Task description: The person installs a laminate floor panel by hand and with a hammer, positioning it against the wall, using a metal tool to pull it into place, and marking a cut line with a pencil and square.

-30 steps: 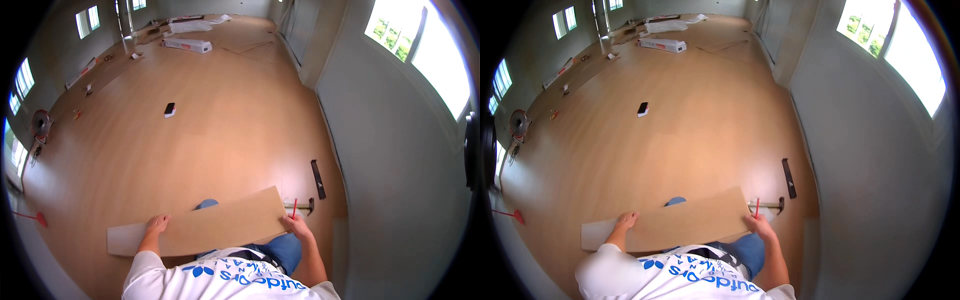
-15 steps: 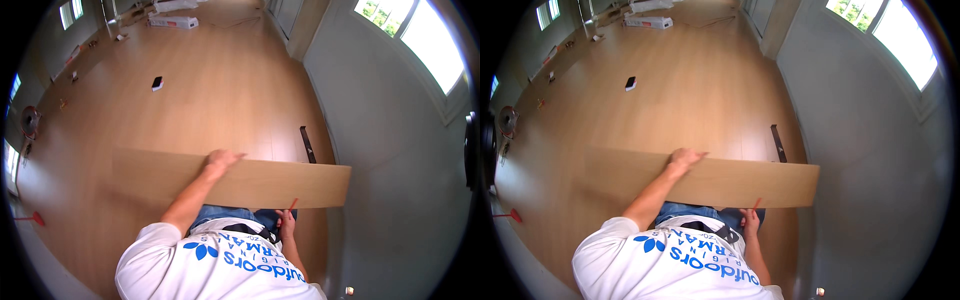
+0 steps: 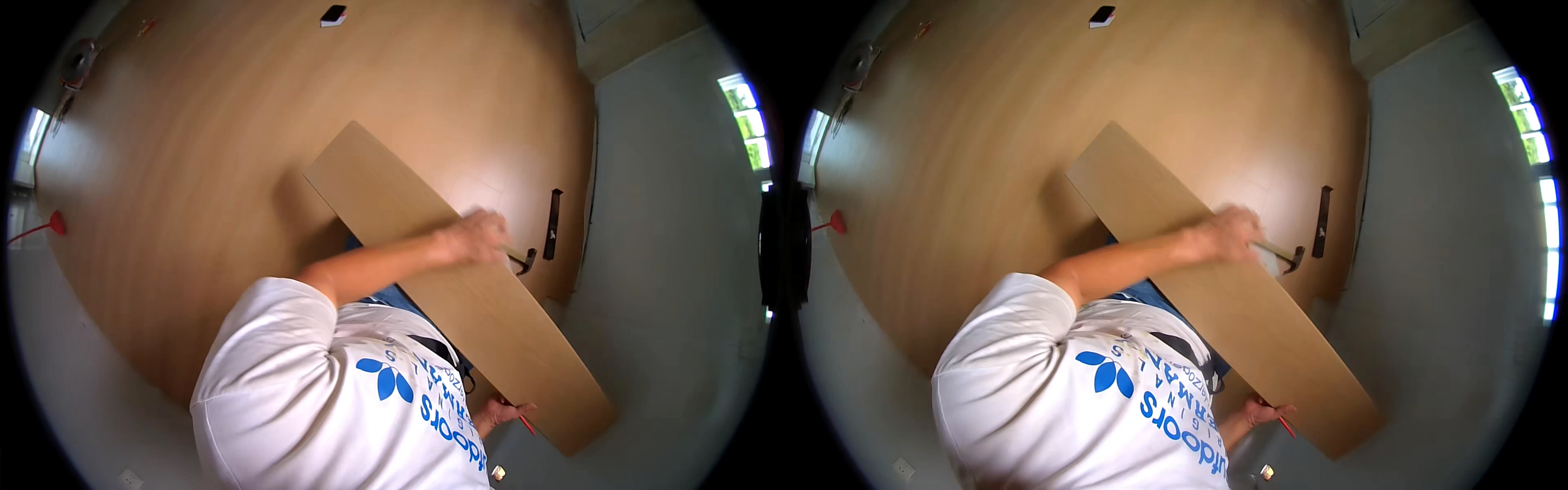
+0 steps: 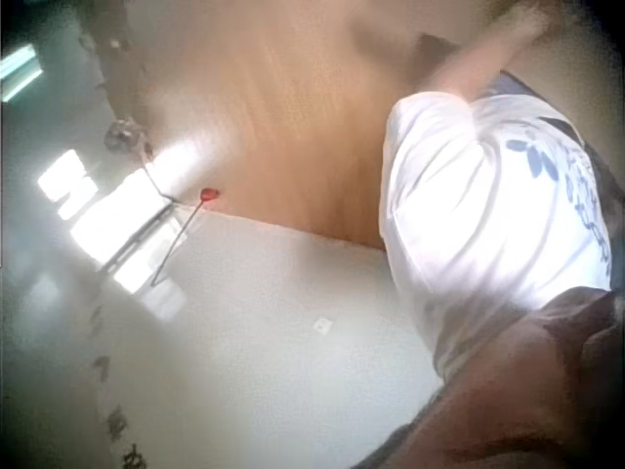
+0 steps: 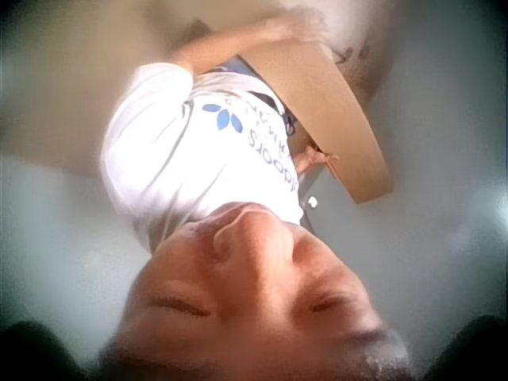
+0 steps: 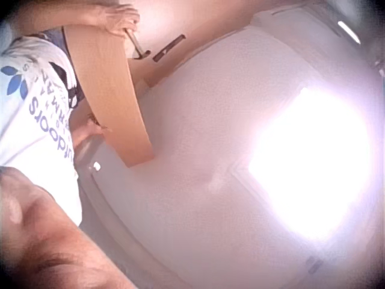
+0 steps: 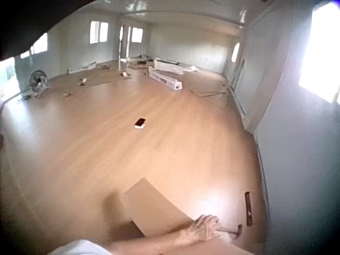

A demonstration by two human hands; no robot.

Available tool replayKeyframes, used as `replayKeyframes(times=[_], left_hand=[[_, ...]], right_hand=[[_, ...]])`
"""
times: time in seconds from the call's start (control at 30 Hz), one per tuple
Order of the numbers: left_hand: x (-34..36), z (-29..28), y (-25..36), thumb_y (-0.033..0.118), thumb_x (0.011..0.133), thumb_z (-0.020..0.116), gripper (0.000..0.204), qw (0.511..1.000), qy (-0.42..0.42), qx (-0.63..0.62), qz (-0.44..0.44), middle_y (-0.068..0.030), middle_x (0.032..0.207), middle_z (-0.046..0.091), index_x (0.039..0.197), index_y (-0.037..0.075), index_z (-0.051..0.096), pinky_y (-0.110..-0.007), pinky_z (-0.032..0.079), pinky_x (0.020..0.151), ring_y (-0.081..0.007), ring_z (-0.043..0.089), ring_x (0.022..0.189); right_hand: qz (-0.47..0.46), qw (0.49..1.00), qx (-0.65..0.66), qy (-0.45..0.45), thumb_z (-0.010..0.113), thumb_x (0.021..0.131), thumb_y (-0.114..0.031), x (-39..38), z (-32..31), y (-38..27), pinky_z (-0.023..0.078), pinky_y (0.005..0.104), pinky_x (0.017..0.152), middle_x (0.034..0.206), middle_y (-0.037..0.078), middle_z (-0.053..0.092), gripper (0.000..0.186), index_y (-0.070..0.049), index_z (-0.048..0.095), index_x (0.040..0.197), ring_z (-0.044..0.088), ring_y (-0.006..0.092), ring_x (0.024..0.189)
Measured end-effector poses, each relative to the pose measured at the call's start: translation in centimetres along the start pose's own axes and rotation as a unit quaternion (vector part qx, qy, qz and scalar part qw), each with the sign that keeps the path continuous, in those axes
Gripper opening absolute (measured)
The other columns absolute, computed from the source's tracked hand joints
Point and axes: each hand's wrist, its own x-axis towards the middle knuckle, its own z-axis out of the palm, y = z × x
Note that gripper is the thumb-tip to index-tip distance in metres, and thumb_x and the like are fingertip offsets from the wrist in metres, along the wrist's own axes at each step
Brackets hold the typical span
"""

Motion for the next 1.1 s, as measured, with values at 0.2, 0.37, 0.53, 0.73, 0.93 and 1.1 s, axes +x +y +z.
replayKeyframes(times=[0.2,0.37,0.53,0.73,0.93,1.1], left_hand=[[-11.3,-16.0,-19.6,0.054,0.092,0.072,0.074,0.806,0.118,0.199,-0.544,-0.0205,0.149,0.054,0.145,0.005,0.058,-0.052,0.040,0.116,-0.0379,0.050,0.139],[-11.0,-17.4,-19.0,0.041,0.088,0.082,0.071,0.852,0.009,-0.132,-0.507,-0.0201,0.135,0.067,0.140,-0.002,0.059,-0.039,0.052,0.102,-0.0269,0.065,0.123],[-6.9,-17.6,-12.9,0.023,0.089,0.085,0.049,0.839,0.102,-0.301,-0.442,-0.0092,0.108,0.076,0.127,-0.003,0.068,-0.030,0.056,0.086,-0.0144,0.070,0.094],[-6.5,-20.8,-9.0,0.027,0.091,0.083,0.048,0.848,0.116,-0.244,-0.455,-0.0131,0.108,0.077,0.123,-0.006,0.069,-0.033,0.057,0.089,-0.0171,0.072,0.098],[-7.6,-22.0,-10.6,0.030,0.093,0.080,0.042,0.881,0.103,-0.146,-0.438,-0.0073,0.096,0.073,0.116,-0.005,0.071,-0.031,0.052,0.079,-0.0144,0.064,0.086],[-4.7,-22.0,-11.9,0.033,0.096,0.076,0.039,0.896,0.111,-0.143,-0.404,-0.0069,0.091,0.072,0.112,-0.003,0.073,-0.031,0.052,0.074,-0.0132,0.063,0.082]], right_hand=[[-0.074,0.937,-0.035,0.339,0.057,0.095,-0.073,0.7,2.8,-3.5,0.051,0.0476,0.107,0.142,0.004,0.063,0.076,-0.015,0.059,0.143,0.059,0.0270,0.129],[-0.092,0.919,-0.041,0.381,0.053,0.097,-0.072,-0.1,0.6,-3.9,0.045,0.0522,0.114,0.152,0.006,0.055,0.079,-0.014,0.052,0.151,0.053,0.0319,0.137],[-0.121,0.897,0.012,0.426,0.050,0.097,-0.074,-2.2,-10.5,-3.6,0.042,0.0518,0.115,0.158,0.005,0.049,0.082,-0.015,0.049,0.154,0.049,0.0323,0.141],[-0.050,0.892,-0.006,0.450,0.040,0.098,-0.076,-4.2,-9.9,0.6,0.039,0.0528,0.118,0.159,0.005,0.048,0.083,-0.016,0.047,0.156,0.047,0.0327,0.143],[0.015,0.887,-0.044,0.459,0.038,0.099,-0.075,-5.6,-4.2,3.8,0.040,0.0524,0.116,0.157,0.006,0.050,0.082,-0.016,0.048,0.155,0.049,0.0325,0.142],[0.004,0.895,-0.056,0.442,0.036,0.099,-0.074,-6.6,-0.3,3.9,0.042,0.0520,0.115,0.155,0.006,0.053,0.080,-0.016,0.049,0.154,0.050,0.0325,0.140]])
